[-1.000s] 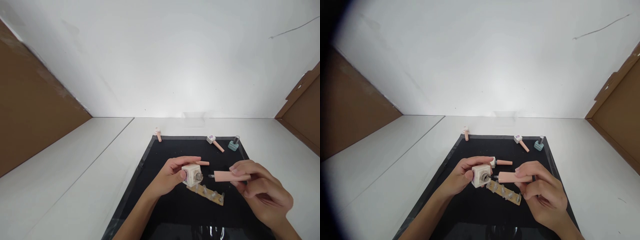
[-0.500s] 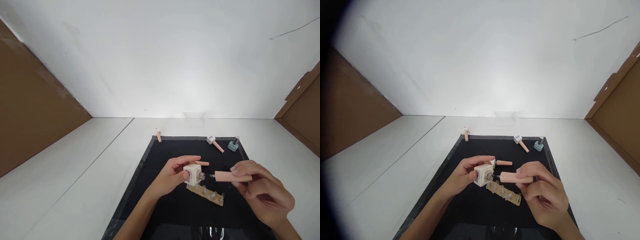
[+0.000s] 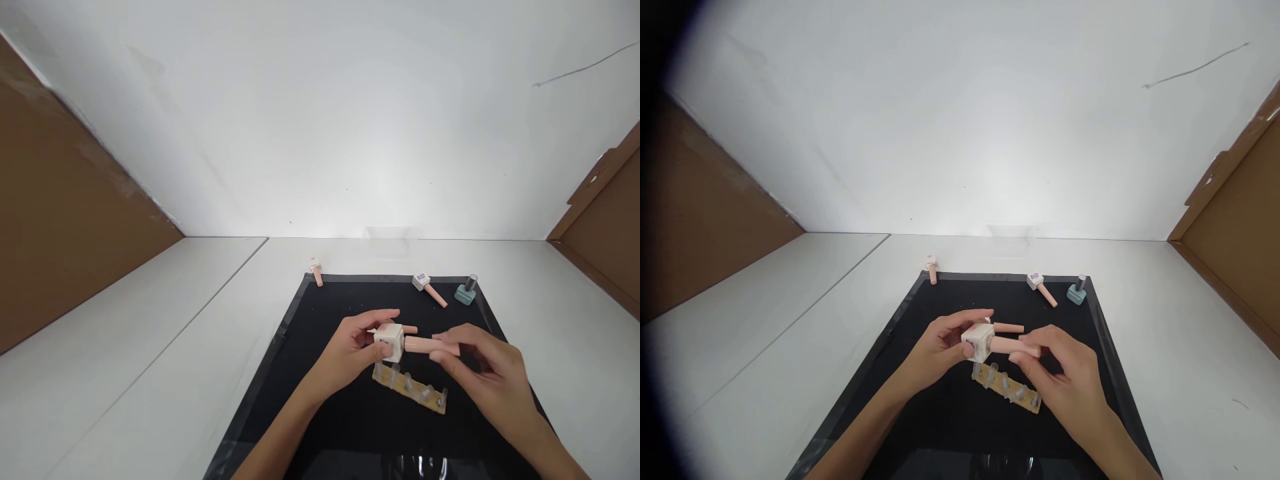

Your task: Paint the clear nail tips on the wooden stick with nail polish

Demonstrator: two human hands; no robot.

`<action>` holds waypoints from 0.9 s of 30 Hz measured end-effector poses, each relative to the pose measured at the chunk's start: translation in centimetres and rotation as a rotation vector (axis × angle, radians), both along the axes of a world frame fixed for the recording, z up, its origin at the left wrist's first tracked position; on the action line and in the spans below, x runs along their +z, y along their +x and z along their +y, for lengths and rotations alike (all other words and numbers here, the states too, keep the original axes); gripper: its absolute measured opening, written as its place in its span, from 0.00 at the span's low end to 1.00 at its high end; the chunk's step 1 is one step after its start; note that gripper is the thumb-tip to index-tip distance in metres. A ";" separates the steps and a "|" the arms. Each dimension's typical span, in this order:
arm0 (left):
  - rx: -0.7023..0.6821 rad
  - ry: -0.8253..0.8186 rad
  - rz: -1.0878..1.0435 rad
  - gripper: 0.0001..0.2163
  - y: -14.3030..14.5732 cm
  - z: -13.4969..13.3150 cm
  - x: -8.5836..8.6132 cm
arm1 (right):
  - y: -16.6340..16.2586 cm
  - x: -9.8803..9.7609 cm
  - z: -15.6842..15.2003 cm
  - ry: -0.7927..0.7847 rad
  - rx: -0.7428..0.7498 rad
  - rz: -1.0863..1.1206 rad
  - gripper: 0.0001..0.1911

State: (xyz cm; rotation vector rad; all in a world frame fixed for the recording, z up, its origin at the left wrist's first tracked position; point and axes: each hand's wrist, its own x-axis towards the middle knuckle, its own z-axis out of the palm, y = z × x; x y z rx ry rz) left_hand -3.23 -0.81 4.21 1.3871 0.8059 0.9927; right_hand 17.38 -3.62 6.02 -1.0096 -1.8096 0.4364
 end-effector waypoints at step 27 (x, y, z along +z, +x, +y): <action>0.111 0.065 0.149 0.21 -0.3 0.1 -0.2 | 0.1 -0.6 1.0 -0.521 0.167 0.059 0.06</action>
